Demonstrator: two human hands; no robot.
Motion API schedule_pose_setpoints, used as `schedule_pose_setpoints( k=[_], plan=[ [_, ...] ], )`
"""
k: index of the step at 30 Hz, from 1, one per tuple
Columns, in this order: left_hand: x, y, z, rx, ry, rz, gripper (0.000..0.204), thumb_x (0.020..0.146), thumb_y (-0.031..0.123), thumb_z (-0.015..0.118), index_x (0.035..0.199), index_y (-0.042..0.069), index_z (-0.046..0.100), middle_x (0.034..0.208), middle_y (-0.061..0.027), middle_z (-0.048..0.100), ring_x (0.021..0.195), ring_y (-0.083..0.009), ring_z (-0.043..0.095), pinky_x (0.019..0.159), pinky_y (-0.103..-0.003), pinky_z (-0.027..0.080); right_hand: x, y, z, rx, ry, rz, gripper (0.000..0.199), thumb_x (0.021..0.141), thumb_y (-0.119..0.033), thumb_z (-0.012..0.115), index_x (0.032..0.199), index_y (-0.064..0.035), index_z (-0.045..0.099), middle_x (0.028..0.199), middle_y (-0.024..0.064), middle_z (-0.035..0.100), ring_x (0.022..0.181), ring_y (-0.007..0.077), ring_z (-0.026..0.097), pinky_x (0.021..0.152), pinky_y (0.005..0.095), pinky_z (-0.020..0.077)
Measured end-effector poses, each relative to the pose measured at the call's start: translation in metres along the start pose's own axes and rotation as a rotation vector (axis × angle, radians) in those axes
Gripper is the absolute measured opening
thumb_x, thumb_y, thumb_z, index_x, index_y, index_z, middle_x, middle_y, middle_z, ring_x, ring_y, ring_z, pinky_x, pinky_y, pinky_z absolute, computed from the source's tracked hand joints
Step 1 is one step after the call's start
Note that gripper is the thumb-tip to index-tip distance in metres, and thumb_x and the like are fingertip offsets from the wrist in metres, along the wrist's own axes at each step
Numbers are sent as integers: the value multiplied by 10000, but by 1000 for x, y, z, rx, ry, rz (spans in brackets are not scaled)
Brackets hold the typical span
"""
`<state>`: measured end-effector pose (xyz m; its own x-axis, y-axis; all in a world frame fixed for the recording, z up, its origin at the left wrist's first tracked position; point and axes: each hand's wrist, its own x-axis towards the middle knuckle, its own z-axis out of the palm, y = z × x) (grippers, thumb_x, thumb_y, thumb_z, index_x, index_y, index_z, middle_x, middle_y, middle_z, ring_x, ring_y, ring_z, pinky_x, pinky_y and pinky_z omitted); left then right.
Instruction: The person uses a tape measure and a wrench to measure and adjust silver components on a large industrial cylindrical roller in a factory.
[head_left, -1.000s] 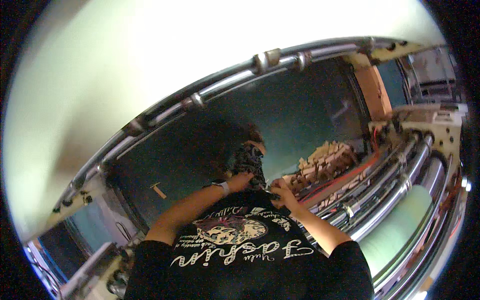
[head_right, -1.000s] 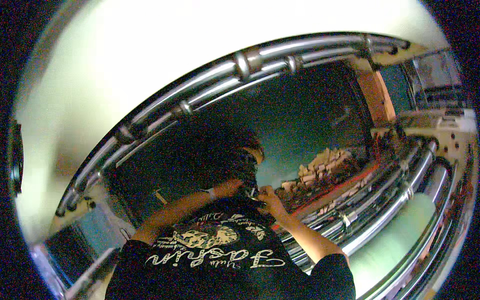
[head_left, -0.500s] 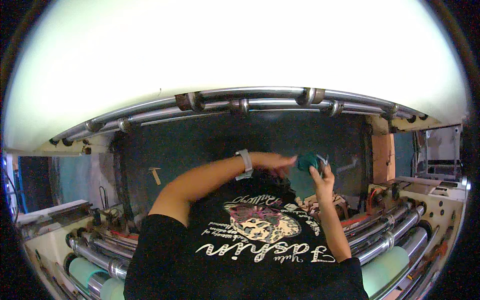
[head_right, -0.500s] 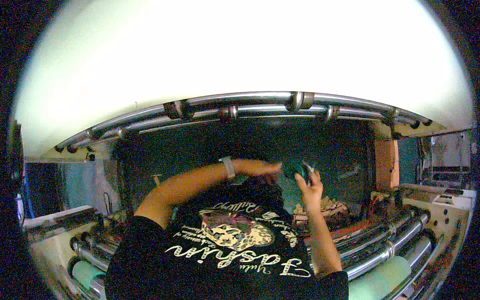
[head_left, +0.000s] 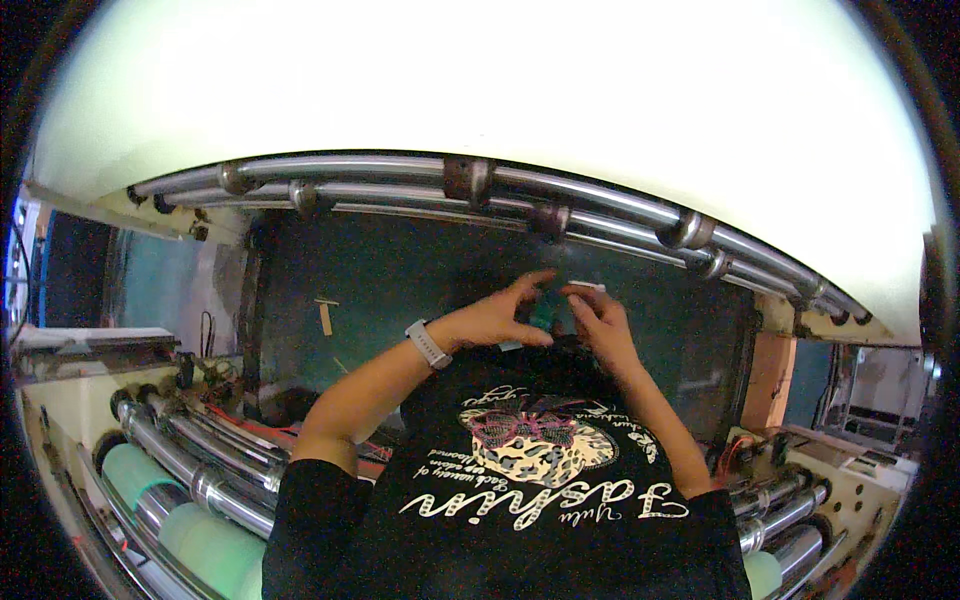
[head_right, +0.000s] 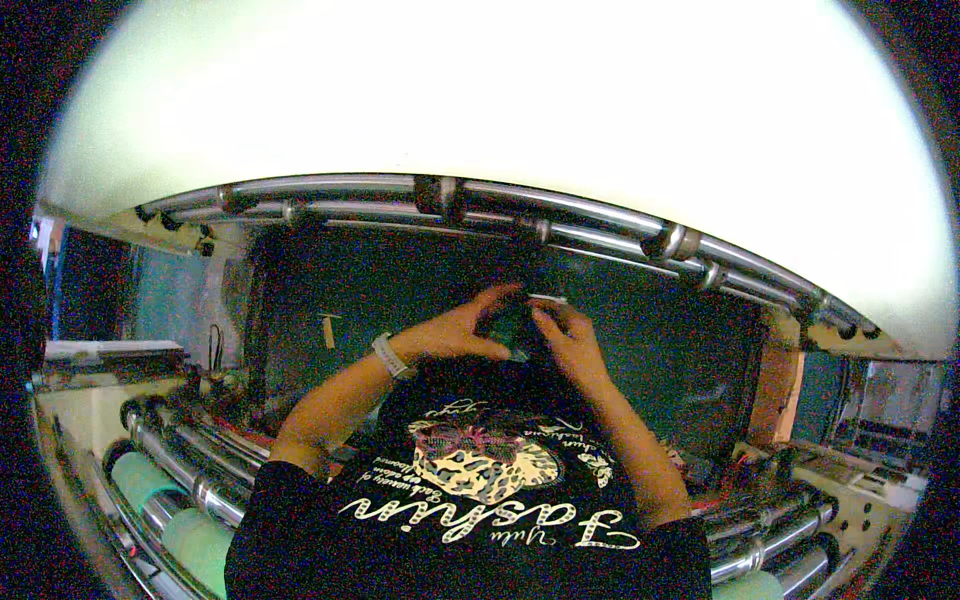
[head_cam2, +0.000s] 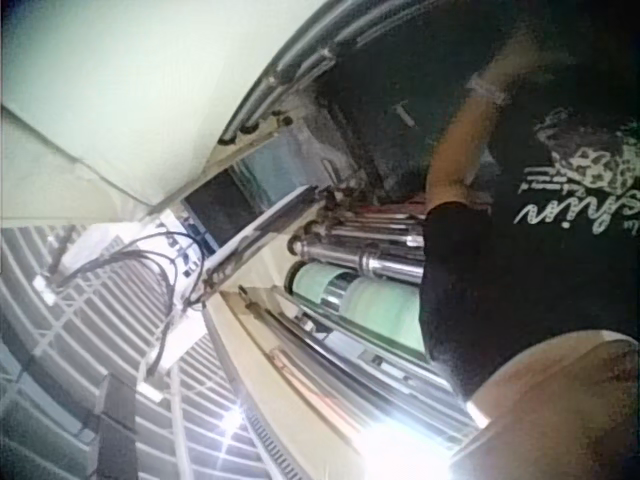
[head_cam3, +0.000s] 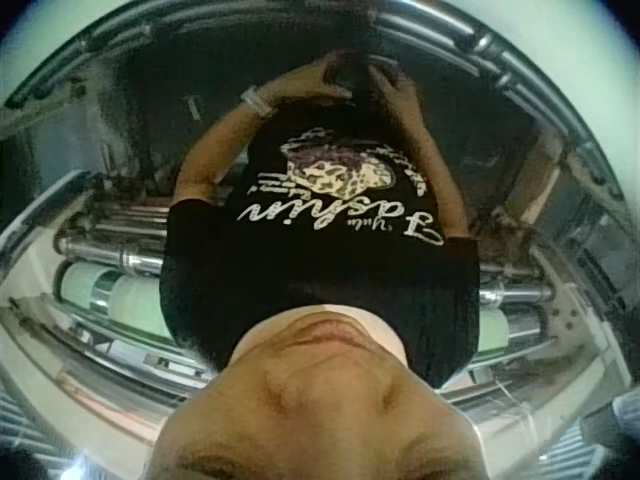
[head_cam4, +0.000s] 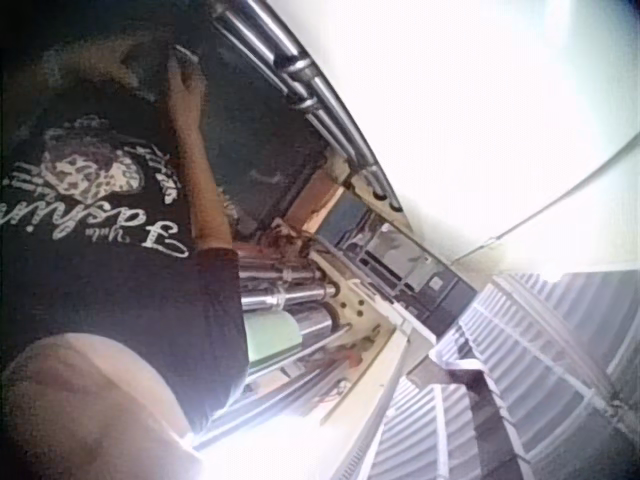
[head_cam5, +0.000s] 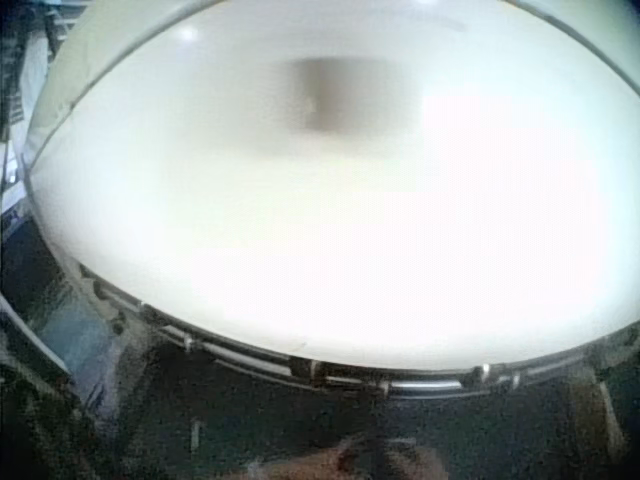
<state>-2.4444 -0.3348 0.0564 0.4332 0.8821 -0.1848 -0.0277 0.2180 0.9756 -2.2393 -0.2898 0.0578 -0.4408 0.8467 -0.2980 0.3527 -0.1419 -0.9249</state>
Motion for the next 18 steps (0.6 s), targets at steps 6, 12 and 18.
schedule_pose_setpoints(
  k=[6, 12, 18],
  plan=[
    [-42, 5, -24, -190, 144, -193, 683, 732, 204, 705, 1282, 13, 349, 1209, -113, 480, 1089, -195, 463, 921, -321, 393, 47, 15, 43, -272, 29, -114, 309, 880, -285, 515, 1042, -23, 539, 863, 90, 610, 761, 183, 556, 674, 295, 454],
    [-85, -18, -77, -614, 333, -213, 448, 789, 175, 647, 1177, 85, 443, 1051, -42, 554, 921, -168, 557, 710, -299, 476, 49, -48, 75, 316, 36, 82, 195, 910, -251, 461, 918, -74, 543, 686, -13, 477, 549, 69, 405, 476, 215, 326],
    [-104, -11, -88, -638, 449, -310, 417, 795, 175, 641, 1160, 87, 459, 1055, -49, 552, 955, -176, 548, 737, -317, 475, 54, -54, 94, 575, 61, 24, 231, 914, -290, 449, 927, -79, 543, 679, -21, 463, 540, 72, 393, 456, 211, 300]
  ],
)
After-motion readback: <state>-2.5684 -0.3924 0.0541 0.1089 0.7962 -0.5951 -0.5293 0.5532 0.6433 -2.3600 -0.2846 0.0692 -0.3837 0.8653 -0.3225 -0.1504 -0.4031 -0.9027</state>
